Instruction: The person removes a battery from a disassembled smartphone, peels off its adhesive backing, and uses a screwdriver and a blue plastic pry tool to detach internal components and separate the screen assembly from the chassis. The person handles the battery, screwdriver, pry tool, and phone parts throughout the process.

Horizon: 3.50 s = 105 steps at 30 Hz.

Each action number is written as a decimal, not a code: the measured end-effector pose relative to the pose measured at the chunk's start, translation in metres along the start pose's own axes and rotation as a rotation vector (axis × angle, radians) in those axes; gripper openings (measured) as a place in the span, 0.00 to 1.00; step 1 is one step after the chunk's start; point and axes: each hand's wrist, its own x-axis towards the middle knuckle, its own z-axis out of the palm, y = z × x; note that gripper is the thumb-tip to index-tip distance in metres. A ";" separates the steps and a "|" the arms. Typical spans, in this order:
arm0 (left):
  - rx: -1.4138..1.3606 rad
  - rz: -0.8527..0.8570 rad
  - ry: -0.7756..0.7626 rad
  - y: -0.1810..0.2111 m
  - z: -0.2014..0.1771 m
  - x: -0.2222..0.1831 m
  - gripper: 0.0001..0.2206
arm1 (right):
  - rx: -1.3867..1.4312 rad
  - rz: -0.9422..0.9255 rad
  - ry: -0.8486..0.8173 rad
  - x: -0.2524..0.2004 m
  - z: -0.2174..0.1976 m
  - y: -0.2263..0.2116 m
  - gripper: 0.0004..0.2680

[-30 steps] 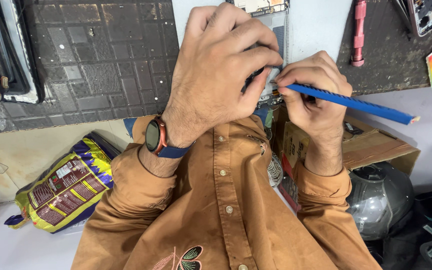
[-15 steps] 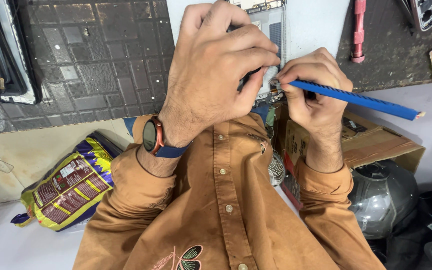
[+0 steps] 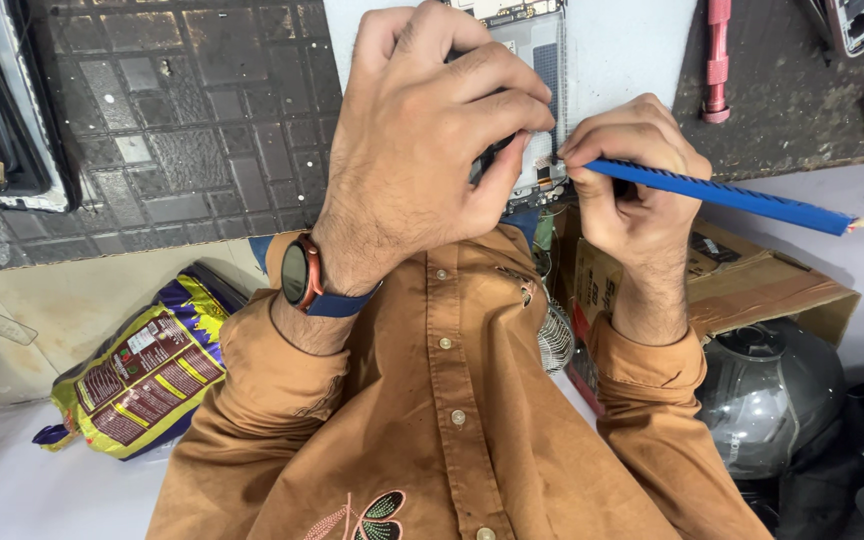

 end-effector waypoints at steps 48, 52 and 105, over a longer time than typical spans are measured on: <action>0.162 0.029 -0.094 0.018 0.018 0.008 0.02 | 0.443 0.055 0.334 -0.008 0.007 0.007 0.13; 0.078 0.000 -0.113 0.019 0.014 0.007 0.03 | 0.466 0.056 0.356 -0.008 0.004 0.002 0.13; -0.273 -0.196 0.207 0.010 0.004 0.006 0.09 | -0.471 -0.072 -0.350 0.040 -0.033 -0.043 0.09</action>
